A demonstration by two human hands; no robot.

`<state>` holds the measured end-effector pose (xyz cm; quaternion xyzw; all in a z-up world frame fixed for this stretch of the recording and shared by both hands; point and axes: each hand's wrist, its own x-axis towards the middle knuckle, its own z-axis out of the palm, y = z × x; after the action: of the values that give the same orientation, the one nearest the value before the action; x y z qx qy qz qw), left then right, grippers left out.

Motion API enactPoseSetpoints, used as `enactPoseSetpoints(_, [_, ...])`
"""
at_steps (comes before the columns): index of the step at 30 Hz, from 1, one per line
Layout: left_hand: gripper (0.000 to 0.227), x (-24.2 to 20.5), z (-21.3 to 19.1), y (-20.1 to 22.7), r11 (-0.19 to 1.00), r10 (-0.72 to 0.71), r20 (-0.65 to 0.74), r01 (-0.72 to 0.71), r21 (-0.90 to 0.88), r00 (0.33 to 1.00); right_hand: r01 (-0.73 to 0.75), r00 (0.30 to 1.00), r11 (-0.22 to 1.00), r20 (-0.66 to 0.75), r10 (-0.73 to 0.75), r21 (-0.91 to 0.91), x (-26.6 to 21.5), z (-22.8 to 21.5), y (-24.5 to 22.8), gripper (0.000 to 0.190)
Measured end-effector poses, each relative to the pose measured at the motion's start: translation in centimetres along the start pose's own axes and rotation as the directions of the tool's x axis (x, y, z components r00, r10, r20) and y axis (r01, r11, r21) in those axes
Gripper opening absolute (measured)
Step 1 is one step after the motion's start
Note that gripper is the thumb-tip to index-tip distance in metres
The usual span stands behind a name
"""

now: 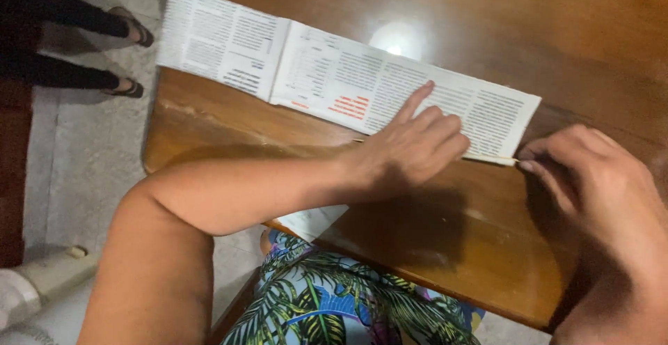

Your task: Rolling a strip of newspaper tightly around a thin rod and securing the end with glue to create a craft stick.

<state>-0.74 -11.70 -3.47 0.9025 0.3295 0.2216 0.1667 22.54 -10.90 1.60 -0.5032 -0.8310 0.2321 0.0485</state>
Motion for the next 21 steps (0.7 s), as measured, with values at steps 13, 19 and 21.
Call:
enactPoseSetpoints(13, [0.013, 0.1, -0.9, 1.0, 0.991, -0.046, -0.081, 0.055, 0.124, 0.996, -0.235, 0.938, 0.768, -0.068, 0.34, 0.596, -2.8, 5.0, 3.6, 0.023])
enactPoseSetpoints(19, [0.009, 0.3, 1.5, 0.0, 0.992, -0.048, -0.036, 0.052, 0.115, 0.998, -0.152, 0.973, 0.916, -0.105, 0.204, 0.371, -2.2, 3.4, 1.8, 0.009])
enactPoseSetpoints(21, [0.008, 0.2, 0.8, 0.1, 0.997, -0.04, -0.026, 0.041, 0.066, 0.999, -0.092, 0.989, 0.966, -0.091, 0.117, 0.242, -1.1, 1.9, 1.0, 0.016])
